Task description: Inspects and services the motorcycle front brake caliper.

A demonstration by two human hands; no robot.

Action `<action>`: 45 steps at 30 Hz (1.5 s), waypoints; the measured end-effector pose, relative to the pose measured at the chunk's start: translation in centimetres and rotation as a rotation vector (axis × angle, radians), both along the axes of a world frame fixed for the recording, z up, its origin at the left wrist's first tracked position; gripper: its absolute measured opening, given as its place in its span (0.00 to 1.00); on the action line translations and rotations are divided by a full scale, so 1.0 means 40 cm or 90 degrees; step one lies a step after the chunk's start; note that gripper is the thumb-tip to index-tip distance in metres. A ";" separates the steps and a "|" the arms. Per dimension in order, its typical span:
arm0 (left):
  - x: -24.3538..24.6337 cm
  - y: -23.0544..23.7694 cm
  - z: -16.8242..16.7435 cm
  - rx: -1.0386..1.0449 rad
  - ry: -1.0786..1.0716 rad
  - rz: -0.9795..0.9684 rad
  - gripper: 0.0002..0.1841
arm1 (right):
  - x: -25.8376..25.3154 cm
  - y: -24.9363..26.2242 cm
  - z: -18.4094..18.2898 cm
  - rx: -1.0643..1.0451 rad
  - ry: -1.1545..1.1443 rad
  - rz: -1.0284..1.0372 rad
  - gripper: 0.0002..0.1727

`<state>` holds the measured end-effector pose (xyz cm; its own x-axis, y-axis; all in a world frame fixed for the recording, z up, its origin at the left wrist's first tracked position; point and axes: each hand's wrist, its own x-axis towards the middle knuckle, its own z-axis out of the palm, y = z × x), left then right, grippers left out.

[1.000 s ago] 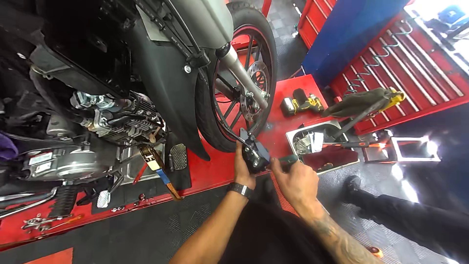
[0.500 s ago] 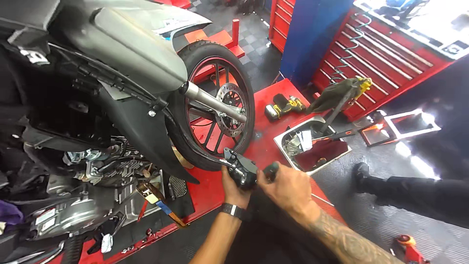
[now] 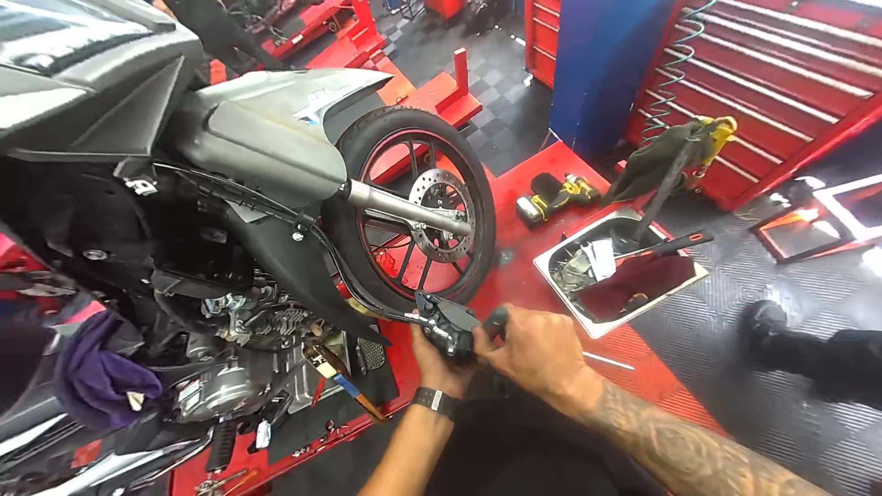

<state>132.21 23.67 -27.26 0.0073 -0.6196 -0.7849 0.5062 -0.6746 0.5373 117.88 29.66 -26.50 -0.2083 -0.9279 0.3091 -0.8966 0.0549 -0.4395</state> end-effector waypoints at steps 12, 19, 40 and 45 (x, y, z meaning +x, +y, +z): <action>-0.023 0.039 0.097 -0.119 -0.050 -0.108 0.28 | -0.070 -0.001 0.038 -0.253 -0.031 0.411 0.22; 0.017 0.053 0.072 -0.059 0.005 -0.116 0.35 | -0.098 -0.130 0.072 -0.245 0.060 0.672 0.31; 0.038 -0.012 -0.053 -0.018 -0.053 -0.113 0.38 | -0.080 -0.007 0.008 -0.004 -0.251 0.478 0.21; 0.060 -0.032 -0.069 -0.028 -0.003 -0.114 0.39 | -0.086 -0.010 -0.001 -0.037 -0.225 0.577 0.21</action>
